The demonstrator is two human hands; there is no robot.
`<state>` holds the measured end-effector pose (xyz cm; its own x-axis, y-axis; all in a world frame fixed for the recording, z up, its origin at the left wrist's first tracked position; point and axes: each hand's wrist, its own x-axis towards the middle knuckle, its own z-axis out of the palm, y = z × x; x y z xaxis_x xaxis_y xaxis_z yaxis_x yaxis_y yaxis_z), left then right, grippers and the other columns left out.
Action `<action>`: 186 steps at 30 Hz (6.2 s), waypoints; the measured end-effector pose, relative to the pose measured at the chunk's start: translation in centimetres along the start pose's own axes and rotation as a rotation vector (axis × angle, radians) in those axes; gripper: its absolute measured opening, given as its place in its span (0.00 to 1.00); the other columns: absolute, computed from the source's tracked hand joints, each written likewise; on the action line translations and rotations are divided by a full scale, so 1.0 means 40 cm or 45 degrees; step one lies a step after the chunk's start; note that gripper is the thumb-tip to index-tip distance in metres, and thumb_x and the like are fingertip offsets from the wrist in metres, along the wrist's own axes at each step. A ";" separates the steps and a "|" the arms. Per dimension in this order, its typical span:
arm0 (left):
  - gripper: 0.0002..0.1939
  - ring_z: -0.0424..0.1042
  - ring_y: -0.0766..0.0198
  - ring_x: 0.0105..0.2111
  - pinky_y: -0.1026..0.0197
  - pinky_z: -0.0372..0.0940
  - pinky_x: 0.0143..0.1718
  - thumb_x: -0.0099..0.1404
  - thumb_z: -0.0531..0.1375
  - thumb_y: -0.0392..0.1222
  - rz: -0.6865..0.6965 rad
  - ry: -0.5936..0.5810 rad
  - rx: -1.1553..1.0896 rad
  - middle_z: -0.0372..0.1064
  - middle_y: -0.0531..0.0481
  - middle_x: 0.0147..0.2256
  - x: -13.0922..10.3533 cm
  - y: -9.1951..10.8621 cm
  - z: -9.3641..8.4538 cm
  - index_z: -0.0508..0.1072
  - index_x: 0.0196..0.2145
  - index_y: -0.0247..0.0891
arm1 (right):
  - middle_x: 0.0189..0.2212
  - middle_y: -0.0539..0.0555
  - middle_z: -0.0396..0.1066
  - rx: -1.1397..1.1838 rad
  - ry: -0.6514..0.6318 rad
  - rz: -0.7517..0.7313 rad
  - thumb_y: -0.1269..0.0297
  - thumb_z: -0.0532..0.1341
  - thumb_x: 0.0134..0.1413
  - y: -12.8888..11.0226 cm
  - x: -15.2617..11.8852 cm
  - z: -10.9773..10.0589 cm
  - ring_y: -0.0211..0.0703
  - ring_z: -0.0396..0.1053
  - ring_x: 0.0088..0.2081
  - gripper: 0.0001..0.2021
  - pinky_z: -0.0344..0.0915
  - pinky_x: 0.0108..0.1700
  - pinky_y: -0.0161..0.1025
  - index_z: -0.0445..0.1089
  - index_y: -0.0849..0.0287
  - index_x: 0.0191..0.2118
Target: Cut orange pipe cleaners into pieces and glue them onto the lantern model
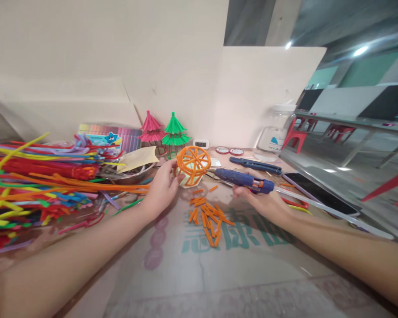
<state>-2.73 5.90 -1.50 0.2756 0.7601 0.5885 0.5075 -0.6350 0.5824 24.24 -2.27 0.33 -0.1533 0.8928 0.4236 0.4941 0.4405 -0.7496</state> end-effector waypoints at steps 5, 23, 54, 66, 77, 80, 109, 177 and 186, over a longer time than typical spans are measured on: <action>0.22 0.65 0.52 0.54 0.46 0.60 0.57 0.66 0.55 0.40 0.019 -0.001 0.041 0.65 0.38 0.54 0.000 0.007 -0.002 0.62 0.57 0.37 | 0.27 0.50 0.69 -0.086 0.053 -0.058 0.52 0.61 0.56 0.009 -0.002 0.008 0.45 0.69 0.32 0.11 0.67 0.36 0.40 0.66 0.53 0.33; 0.19 0.65 0.51 0.55 0.44 0.62 0.55 0.66 0.55 0.39 0.048 0.021 0.044 0.64 0.37 0.52 -0.005 0.007 -0.003 0.64 0.54 0.36 | 0.25 0.49 0.66 -0.132 0.083 -0.064 0.51 0.58 0.56 -0.014 -0.005 0.014 0.43 0.66 0.28 0.11 0.65 0.30 0.38 0.63 0.54 0.32; 0.19 0.66 0.52 0.54 0.46 0.62 0.55 0.66 0.54 0.40 0.065 0.004 0.072 0.66 0.39 0.51 -0.008 0.011 -0.004 0.64 0.54 0.37 | 0.25 0.49 0.66 -0.208 0.115 -0.066 0.48 0.57 0.57 0.003 -0.008 0.009 0.43 0.66 0.29 0.14 0.64 0.32 0.39 0.65 0.55 0.32; 0.19 0.65 0.50 0.54 0.44 0.62 0.55 0.67 0.54 0.42 0.051 -0.001 0.097 0.66 0.38 0.52 -0.008 0.014 -0.004 0.64 0.54 0.36 | 0.27 0.49 0.67 -0.193 0.077 -0.072 0.50 0.58 0.58 0.001 -0.009 0.007 0.43 0.66 0.30 0.13 0.64 0.34 0.38 0.65 0.55 0.33; 0.18 0.65 0.50 0.54 0.45 0.62 0.55 0.66 0.54 0.40 0.047 -0.024 0.097 0.66 0.37 0.52 -0.008 0.017 -0.006 0.64 0.54 0.35 | 0.26 0.49 0.67 -0.196 0.104 -0.078 0.52 0.58 0.58 0.002 -0.008 0.008 0.42 0.66 0.28 0.12 0.65 0.32 0.38 0.65 0.55 0.33; 0.19 0.66 0.50 0.54 0.45 0.62 0.55 0.66 0.55 0.40 0.073 0.004 0.089 0.67 0.39 0.52 -0.007 0.016 -0.005 0.65 0.54 0.37 | 0.25 0.49 0.67 -0.188 0.108 -0.083 0.51 0.59 0.57 0.000 -0.007 0.009 0.43 0.66 0.28 0.12 0.65 0.32 0.38 0.64 0.55 0.32; 0.19 0.64 0.51 0.55 0.44 0.61 0.57 0.66 0.55 0.40 0.033 -0.036 0.030 0.65 0.38 0.53 -0.007 0.007 0.000 0.64 0.55 0.36 | 0.33 0.51 0.75 -0.188 0.122 -0.058 0.53 0.59 0.58 0.007 -0.004 0.007 0.47 0.73 0.37 0.10 0.70 0.43 0.42 0.68 0.53 0.37; 0.22 0.65 0.52 0.54 0.46 0.62 0.56 0.67 0.55 0.44 -0.012 -0.076 -0.045 0.65 0.39 0.54 -0.003 0.012 0.001 0.62 0.57 0.36 | 0.31 0.50 0.68 0.022 0.102 -0.151 0.56 0.61 0.57 -0.008 -0.004 0.010 0.41 0.66 0.32 0.09 0.63 0.35 0.38 0.64 0.55 0.38; 0.20 0.66 0.52 0.54 0.46 0.62 0.56 0.67 0.55 0.44 0.011 -0.066 0.002 0.66 0.39 0.53 -0.003 0.010 0.001 0.64 0.55 0.36 | 0.28 0.49 0.67 0.015 0.077 -0.108 0.56 0.61 0.58 -0.006 -0.007 0.009 0.41 0.65 0.30 0.09 0.63 0.34 0.37 0.64 0.55 0.37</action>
<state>-2.53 5.57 -1.37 0.3221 0.7609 0.5633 0.5061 -0.6413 0.5767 23.88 -2.57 0.21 -0.1419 0.8449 0.5157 0.4712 0.5159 -0.7155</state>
